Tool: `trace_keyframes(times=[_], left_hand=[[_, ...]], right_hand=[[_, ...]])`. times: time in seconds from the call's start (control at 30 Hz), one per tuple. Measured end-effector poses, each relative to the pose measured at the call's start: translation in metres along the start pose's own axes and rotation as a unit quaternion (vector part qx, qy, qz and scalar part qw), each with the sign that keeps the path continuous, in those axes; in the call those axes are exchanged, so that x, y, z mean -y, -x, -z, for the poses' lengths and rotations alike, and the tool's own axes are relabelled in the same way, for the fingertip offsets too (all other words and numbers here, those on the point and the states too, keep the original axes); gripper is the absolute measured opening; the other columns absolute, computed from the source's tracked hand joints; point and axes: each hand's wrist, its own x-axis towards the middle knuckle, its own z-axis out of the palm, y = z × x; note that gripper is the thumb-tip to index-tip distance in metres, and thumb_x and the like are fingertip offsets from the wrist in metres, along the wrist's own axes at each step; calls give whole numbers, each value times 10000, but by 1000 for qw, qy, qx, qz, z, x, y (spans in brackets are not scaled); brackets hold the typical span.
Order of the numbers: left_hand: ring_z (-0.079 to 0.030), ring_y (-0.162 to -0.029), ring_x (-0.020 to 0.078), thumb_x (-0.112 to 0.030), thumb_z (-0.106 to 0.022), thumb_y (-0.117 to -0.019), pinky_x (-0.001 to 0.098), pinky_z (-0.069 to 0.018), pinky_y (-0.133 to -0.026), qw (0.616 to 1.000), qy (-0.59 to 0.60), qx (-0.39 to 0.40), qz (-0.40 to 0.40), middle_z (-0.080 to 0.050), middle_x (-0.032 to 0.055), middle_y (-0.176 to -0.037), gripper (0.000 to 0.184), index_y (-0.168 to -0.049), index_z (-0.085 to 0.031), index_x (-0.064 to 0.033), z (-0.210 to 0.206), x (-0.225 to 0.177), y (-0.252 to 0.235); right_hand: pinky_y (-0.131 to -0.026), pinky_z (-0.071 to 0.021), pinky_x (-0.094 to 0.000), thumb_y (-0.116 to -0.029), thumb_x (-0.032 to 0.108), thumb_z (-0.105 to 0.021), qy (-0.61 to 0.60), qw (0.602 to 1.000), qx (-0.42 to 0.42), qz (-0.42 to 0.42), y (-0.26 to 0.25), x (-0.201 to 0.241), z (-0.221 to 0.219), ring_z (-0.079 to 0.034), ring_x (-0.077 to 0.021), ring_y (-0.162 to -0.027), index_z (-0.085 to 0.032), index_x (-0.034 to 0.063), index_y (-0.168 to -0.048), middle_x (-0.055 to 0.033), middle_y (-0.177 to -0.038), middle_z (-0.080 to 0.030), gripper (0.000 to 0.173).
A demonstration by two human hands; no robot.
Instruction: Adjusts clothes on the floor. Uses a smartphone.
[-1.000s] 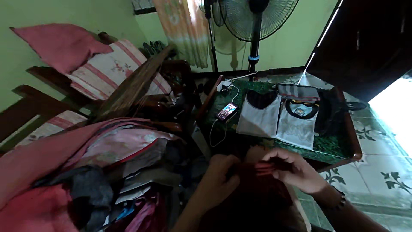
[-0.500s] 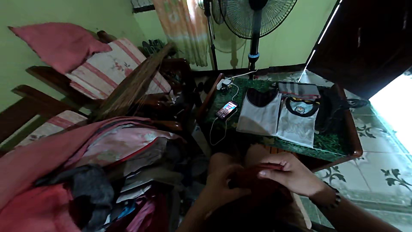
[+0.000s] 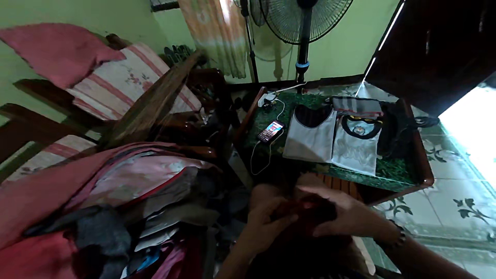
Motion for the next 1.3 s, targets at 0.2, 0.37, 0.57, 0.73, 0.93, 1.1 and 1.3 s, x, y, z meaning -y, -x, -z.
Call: trace_keyframes(times=[0.2,0.37,0.57,0.73,0.93,1.1,1.3], left_hand=[[-685,-881,91,-221,-715,-955,276,-594,-790,991,-79,-106,-13,-709,13,-979,228,-1112,-682,-59,-12,-12,-15],[-683,-1062,128,-98,-832,-810,309,-588,-935,996,8,-77,47,-704,49,-1143,523,-1275,-607,-19,-2,-9,-3],[-709,-919,97,-62,-748,-867,278,-615,-812,996,25,-25,86,-732,2,-1028,315,-1171,-665,-66,24,-33,11],[-659,-824,-4,-68,-693,-877,180,-570,-732,993,-87,-61,42,-697,-76,-930,236,-1112,-686,-81,40,-37,23],[-642,-751,3,-200,-741,-890,197,-561,-685,985,-162,4,64,-690,-29,-848,173,-996,-711,-66,52,-4,40],[-662,-835,129,-268,-776,-891,341,-567,-795,947,-210,70,235,-691,62,-911,284,-1034,-696,-36,79,33,28],[-665,-1080,307,-299,-792,-892,534,-516,-988,860,-311,119,387,-692,176,-1151,469,-1254,-658,-32,107,93,-10]], right_hand=[[-830,-556,-196,-908,276,-767,11,1000,6,0,-25,9,-24,-645,35,-906,-713,74,-1055,50,-956,-714,256],[-698,-536,-223,-943,231,-690,32,997,-61,-25,-44,24,1,-609,24,-745,-725,98,-925,72,-801,-669,139],[-597,-524,-178,-925,86,-682,61,987,-140,38,-64,60,47,-607,19,-669,-738,134,-912,78,-773,-686,75],[-626,-554,-157,-933,129,-666,70,975,-175,117,-51,82,80,-635,35,-720,-736,186,-931,118,-826,-697,90],[-606,-535,-128,-864,326,-763,64,972,-223,47,4,61,110,-611,80,-689,-734,340,-884,194,-797,-682,37],[-968,-543,-428,-981,229,-663,153,958,-79,-230,27,-29,112,-681,-151,-1049,-735,110,-1199,-56,-1132,-733,259],[-989,-464,-642,-973,247,-682,274,878,-42,-391,29,-110,80,-616,-429,-1152,-680,46,-1228,-244,-1214,-651,325]])
